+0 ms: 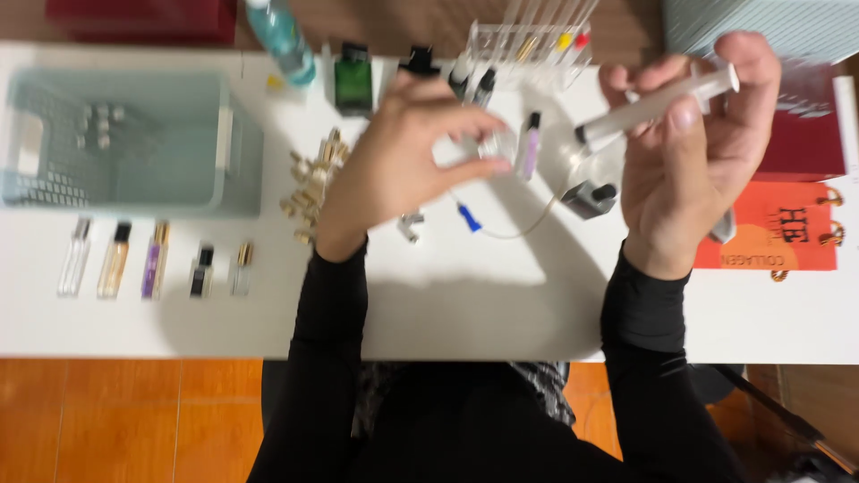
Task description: Assembling and cleaning perfume bottle components using a syringe and a cloth.
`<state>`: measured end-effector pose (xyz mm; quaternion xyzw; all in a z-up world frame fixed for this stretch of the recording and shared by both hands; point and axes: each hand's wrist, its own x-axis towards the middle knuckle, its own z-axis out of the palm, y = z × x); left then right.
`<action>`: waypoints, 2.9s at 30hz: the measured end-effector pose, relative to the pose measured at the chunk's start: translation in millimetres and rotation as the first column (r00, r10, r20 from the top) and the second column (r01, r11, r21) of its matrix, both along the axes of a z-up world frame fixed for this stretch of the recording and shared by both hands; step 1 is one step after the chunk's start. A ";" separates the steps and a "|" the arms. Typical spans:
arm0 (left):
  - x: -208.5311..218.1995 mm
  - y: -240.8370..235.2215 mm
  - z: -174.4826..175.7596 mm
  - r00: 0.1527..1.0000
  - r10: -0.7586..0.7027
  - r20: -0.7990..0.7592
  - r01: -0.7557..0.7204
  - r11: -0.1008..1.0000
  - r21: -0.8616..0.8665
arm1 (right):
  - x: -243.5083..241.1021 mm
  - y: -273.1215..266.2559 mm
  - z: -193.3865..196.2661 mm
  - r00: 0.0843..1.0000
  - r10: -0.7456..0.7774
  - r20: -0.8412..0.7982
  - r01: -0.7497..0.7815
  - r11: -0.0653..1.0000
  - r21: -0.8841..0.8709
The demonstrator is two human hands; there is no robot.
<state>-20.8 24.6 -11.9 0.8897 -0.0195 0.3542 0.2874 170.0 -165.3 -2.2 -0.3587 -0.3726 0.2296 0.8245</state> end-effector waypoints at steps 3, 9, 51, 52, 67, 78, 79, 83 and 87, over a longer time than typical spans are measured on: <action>-37.3 9.6 20.6 0.997 0.061 0.044 -0.056 0.993 -0.103 | -2.9 13.2 -23.1 0.923 0.091 0.374 0.058 0.928 -0.368; -75.2 19.7 8.4 0.969 0.146 0.199 -0.103 0.972 -0.212 | -3.1 36.7 -101.9 0.644 0.318 0.696 0.347 0.689 -0.636; 10.5 -18.2 13.2 1.000 -0.014 -0.020 0.013 0.998 -0.063 | -8.1 -4.3 19.9 0.922 0.026 0.385 0.056 0.978 -0.199; 11.9 -19.8 14.0 0.999 -0.020 -0.025 0.019 0.998 -0.055 | -6.1 -3.6 18.4 0.924 0.017 0.381 0.061 0.980 -0.191; 13.9 -25.0 16.0 0.999 0.031 -0.017 -0.032 0.998 -0.056 | 4.0 3.0 25.7 0.706 0.058 0.706 0.108 0.976 -0.188; 15.5 -26.7 13.9 1.000 0.015 -0.006 -0.015 0.998 -0.068 | 6.0 7.1 28.8 0.559 0.089 0.824 0.256 0.927 -0.274; 15.7 -26.4 13.5 1.000 0.017 -0.006 -0.017 0.997 -0.070 | 5.3 7.4 31.0 0.558 0.091 0.825 0.255 0.927 -0.275; 15.7 -26.1 13.5 1.000 0.028 -0.007 -0.028 0.998 -0.061 | 3.0 7.2 37.5 0.492 0.119 0.862 0.218 0.942 -0.254; 16.8 -26.7 12.3 0.999 0.036 -0.016 -0.037 0.997 -0.062 | 4.6 4.7 33.1 0.562 0.181 0.807 0.131 0.944 -0.303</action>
